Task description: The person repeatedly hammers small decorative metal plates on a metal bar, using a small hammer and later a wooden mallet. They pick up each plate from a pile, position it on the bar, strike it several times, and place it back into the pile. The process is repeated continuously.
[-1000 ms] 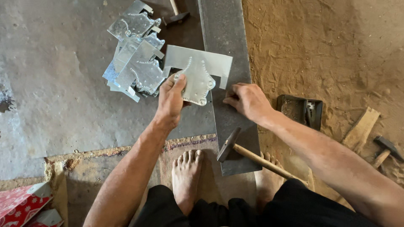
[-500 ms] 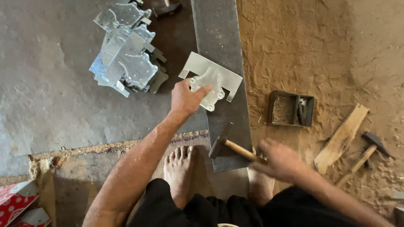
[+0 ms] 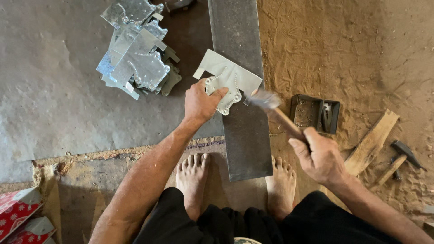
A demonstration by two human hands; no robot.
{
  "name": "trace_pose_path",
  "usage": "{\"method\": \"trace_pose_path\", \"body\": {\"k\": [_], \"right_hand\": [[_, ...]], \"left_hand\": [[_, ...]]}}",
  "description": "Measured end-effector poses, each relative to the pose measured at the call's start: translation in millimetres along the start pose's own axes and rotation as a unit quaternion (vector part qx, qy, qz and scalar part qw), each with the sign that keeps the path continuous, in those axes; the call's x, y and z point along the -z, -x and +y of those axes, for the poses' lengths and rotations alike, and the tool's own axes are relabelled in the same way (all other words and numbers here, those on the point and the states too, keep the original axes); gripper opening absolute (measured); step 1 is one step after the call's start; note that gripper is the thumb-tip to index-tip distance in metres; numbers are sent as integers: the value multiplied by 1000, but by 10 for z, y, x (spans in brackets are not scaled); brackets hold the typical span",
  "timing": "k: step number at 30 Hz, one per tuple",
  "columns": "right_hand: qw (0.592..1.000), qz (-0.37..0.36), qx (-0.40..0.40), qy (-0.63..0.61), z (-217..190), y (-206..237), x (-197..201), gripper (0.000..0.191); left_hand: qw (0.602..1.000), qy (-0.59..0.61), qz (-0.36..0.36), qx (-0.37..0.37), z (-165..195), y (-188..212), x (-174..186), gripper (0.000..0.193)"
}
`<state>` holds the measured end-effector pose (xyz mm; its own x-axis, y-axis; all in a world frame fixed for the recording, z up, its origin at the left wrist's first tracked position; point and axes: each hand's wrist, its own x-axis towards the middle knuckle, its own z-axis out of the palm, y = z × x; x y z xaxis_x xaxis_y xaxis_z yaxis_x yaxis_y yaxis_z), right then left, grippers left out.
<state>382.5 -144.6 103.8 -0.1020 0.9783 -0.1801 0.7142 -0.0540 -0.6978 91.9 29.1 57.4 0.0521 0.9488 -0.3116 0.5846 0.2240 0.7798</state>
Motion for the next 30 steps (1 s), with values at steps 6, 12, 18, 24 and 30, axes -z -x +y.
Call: {"method": "trace_pose_path", "body": {"k": [6, 12, 18, 24, 30], "right_hand": [[992, -82, -81, 56, -281, -269, 7, 31], [998, 31, 45, 39, -485, -313, 114, 27], [989, -82, -89, 88, -391, -327, -12, 28], [977, -131, -56, -160, -165, -326, 82, 30], [976, 115, 177, -59, -40, -413, 111, 32]], "left_hand": [[1000, 3, -20, 16, -5, 1, -2, 45], [999, -16, 16, -23, -30, -32, -7, 46], [999, -29, 12, -6, -65, -4, -3, 47], [999, -47, -17, 15, -42, -6, 8, 52], [998, -58, -4, -7, -70, 6, -8, 50]]}}
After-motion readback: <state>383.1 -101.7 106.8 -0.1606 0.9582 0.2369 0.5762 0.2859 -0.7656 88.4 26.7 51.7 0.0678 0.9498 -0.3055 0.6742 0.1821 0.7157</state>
